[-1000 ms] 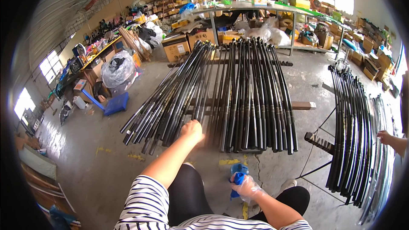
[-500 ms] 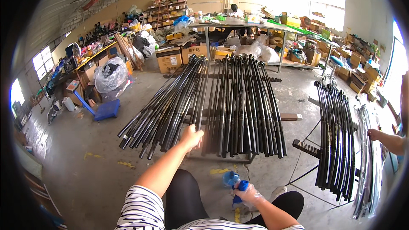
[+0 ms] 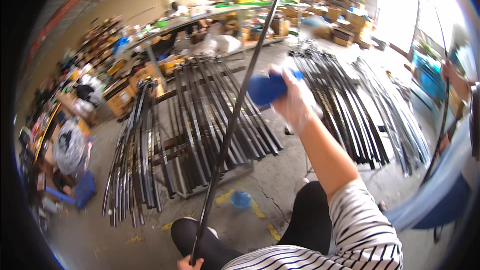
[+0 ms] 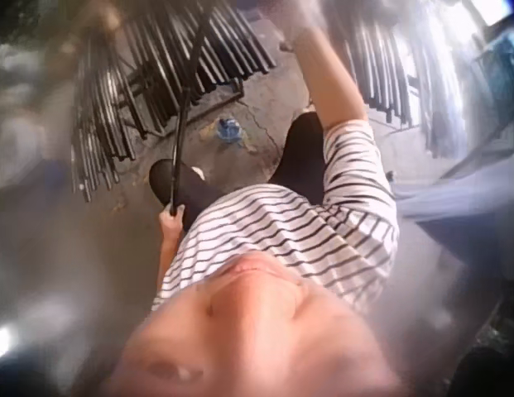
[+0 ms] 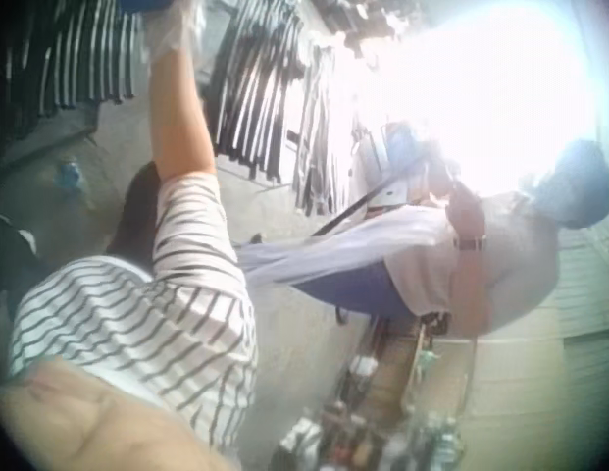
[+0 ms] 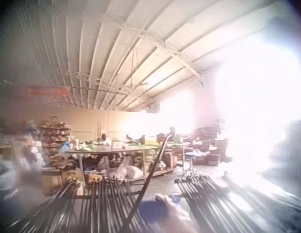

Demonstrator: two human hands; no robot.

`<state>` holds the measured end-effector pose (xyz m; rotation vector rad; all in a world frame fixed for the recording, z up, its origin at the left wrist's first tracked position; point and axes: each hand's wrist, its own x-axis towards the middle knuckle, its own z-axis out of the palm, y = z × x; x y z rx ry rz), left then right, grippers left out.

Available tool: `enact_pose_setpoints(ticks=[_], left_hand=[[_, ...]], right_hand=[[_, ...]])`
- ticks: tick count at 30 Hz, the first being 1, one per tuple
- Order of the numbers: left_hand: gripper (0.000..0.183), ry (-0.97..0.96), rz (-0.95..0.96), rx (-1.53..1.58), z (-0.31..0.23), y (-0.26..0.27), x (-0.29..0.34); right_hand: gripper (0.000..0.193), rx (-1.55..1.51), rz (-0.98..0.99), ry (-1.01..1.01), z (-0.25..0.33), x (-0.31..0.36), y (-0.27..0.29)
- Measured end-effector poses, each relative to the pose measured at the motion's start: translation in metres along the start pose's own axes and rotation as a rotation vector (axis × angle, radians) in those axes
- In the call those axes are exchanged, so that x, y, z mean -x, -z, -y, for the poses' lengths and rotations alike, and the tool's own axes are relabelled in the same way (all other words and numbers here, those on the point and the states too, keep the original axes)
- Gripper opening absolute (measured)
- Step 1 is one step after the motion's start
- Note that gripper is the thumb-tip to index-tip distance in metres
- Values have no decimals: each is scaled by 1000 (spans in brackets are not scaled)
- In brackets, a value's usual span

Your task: The person picks up black metal tubes one by one from a rack and wipes them using a blue cloth, then places them back down onto the rack.

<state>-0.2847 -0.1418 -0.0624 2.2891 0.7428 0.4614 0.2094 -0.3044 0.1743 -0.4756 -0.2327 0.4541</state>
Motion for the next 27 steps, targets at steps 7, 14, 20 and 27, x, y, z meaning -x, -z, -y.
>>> enact_pose_setpoints(ticks=[7, 14, 20, 27], left_hand=[[27, -71, -123, -417, 39, 53, 75], [25, 190, -150, -448, 87, 52, 75], [23, 271, -408, -536, 60, 49, 63], [24, 335, -176, -484, 66, 47, 69]], right_hand=[[40, 5, 48, 194, 170, -59, -3], [27, 197, -75, 394, 163, -41, -4], [14, 312, -88, 181, 163, -44, -1], [33, 161, 313, 114, 154, -5, -18]])
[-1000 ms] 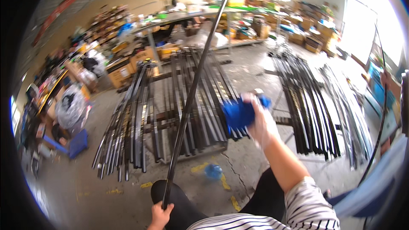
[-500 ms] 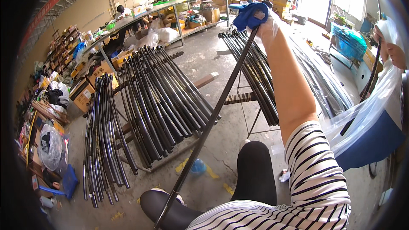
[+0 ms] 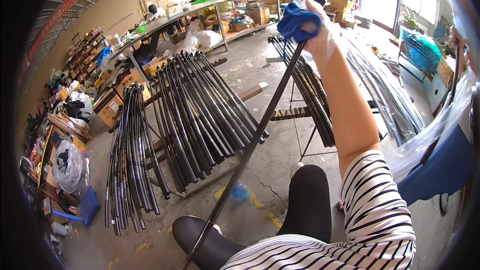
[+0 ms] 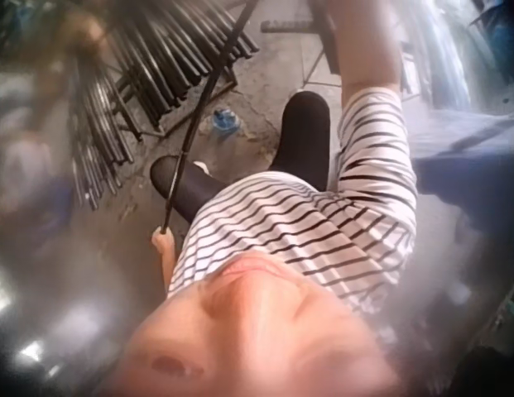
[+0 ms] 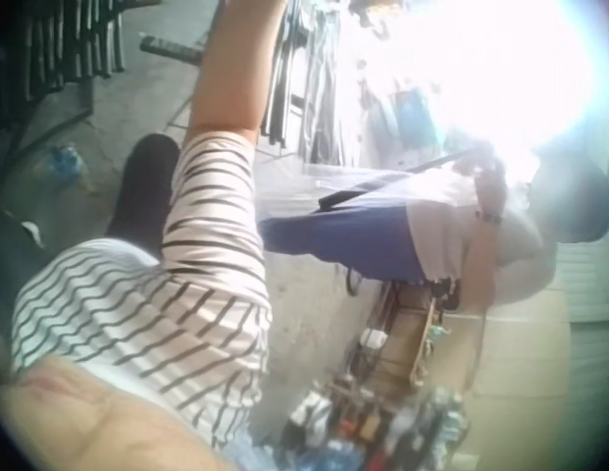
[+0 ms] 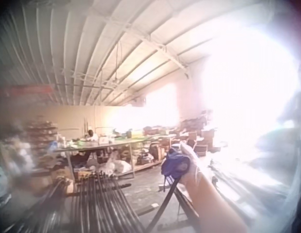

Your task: The person picks up black metal tubes one by one from a rack and wipes them using a blue cloth, then places them back down onto the rack.

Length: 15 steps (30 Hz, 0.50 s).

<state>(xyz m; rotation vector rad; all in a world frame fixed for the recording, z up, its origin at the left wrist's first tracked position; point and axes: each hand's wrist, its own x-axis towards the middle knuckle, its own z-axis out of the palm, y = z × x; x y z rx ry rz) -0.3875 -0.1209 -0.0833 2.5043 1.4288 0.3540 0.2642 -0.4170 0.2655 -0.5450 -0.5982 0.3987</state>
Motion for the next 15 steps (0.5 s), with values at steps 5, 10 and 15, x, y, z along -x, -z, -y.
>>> enact_pose_setpoints(ticks=[5, 10, 15], left_hand=[[32, -58, 184, 8, 21, -5, 5], [38, -225, 218, 199, -29, 4, -13], [41, -143, 488, 397, -146, 33, -24]], right_hand=[[28, -66, 192, 67, -4, -1, -5], [25, 39, 453, 145, 3, 14, -34], [15, 100, -104, 61, -93, 57, -109]])
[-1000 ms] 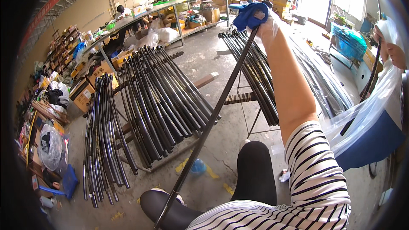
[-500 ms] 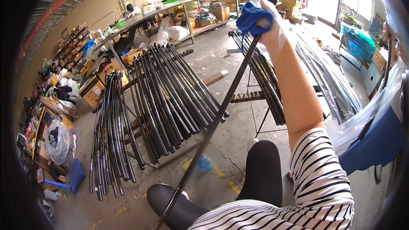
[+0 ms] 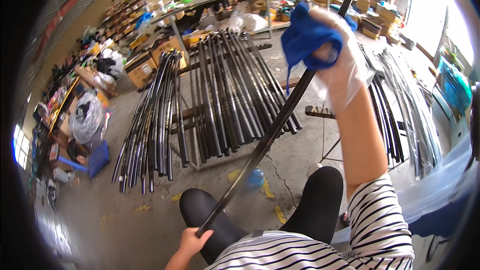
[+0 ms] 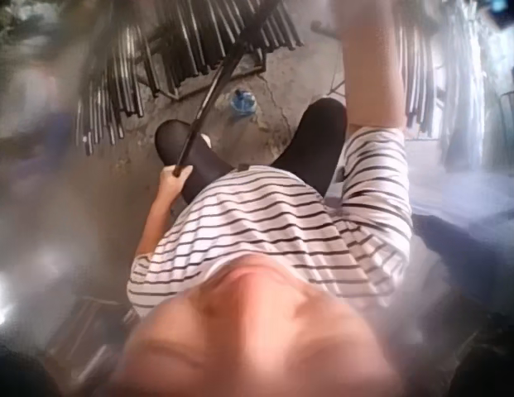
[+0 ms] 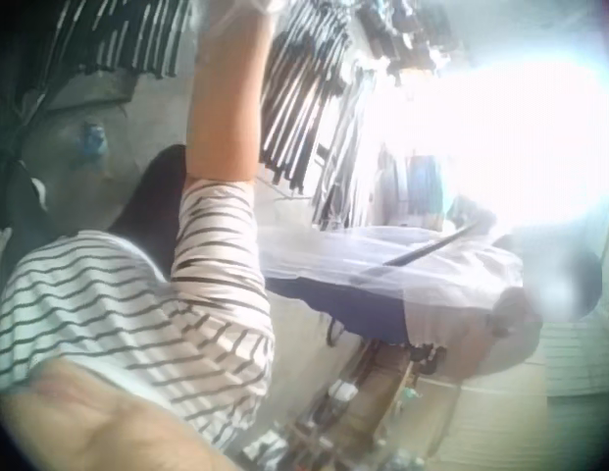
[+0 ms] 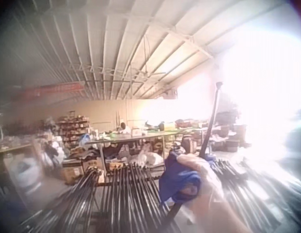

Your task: The person picks up black metal tubes one by one from a rack and wipes them using a blue cloth, then places them back down onto the rack.

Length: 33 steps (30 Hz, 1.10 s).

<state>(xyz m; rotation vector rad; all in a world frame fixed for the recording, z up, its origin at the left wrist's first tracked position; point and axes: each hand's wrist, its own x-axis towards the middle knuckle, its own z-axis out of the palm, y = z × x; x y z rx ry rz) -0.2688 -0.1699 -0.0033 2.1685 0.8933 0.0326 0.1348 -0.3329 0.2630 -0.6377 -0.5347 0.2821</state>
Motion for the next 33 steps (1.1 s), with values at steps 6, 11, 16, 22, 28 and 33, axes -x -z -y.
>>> enact_pose_setpoints(ticks=[6, 11, 16, 22, 28, 33], left_hand=[[40, -111, 374, 458, -68, -50, -33], [24, 75, 502, 850, -119, -55, -53], [35, 13, 593, 824, -118, -58, -58], [16, -625, -158, 568, -97, -3, -104], [8, -768, -478, 209, -150, -11, -114], [17, -508, -364, 338, -160, 11, -157]], right_hand=[[24, 107, 22, -405, -78, 90, -31], [18, 369, 89, -602, -142, 184, -7], [17, 448, 200, -617, -159, 200, 22], [14, 499, 325, -646, -170, 193, 41], [21, 510, 438, -449, -200, 194, 41], [17, 601, 568, -770, -208, 192, 62]])
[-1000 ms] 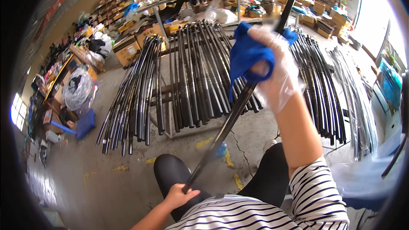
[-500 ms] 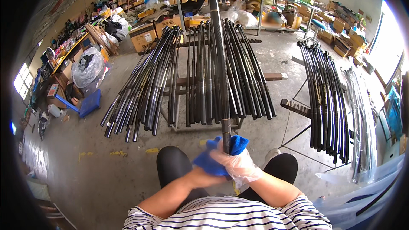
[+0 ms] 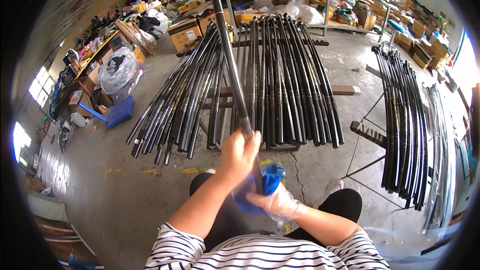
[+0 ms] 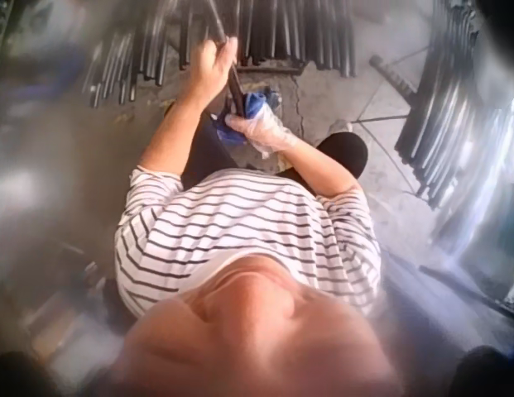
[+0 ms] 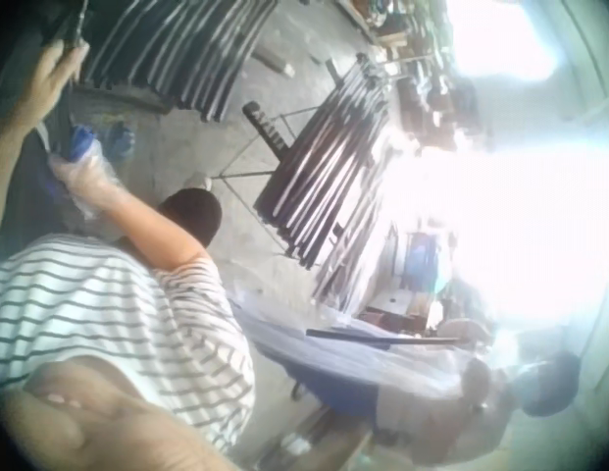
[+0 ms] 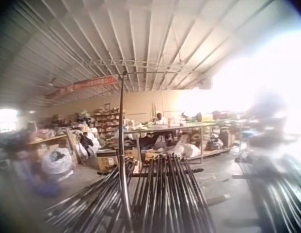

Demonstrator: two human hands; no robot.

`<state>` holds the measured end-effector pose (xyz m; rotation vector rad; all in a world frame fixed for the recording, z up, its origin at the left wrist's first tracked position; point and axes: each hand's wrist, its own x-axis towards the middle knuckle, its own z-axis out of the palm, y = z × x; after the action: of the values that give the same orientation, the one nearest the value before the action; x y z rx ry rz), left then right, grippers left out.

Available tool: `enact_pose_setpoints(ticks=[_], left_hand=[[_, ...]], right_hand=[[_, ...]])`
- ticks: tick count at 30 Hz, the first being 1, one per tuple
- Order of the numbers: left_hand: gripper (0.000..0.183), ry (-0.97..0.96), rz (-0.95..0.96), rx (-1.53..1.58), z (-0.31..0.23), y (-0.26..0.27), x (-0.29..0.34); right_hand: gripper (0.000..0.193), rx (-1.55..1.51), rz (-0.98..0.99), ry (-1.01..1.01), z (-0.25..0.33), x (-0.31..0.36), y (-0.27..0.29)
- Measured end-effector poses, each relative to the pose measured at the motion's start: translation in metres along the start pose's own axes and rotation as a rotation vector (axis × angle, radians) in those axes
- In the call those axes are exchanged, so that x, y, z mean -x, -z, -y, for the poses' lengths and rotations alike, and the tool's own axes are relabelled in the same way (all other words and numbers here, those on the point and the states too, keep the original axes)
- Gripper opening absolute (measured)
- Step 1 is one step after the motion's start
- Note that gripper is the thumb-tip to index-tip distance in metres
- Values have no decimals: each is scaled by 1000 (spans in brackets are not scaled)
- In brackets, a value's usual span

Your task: The person picks up black metal tubes one by one from a rack and wipes them using a blue cloth, then places them back down onto the rack.

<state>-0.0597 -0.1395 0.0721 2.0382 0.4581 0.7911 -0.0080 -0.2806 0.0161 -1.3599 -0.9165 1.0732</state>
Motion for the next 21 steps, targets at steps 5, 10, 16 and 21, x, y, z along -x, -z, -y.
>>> enact_pose_setpoints(ticks=[5, 10, 16, 21], left_hand=[[25, 191, -86, -282, 34, 13, -93], [33, 295, 74, -704, 101, 5, -126], [44, 386, 190, -733, 133, -14, -140], [46, 310, 103, -748, 150, -7, -142]], right_hand=[[18, 274, -4, -16, -70, -4, 25], [16, 209, -146, -3, -58, -14, 40], [17, 199, -165, -20, -55, -16, 47], [17, 170, -139, 13, -50, -17, 47]])
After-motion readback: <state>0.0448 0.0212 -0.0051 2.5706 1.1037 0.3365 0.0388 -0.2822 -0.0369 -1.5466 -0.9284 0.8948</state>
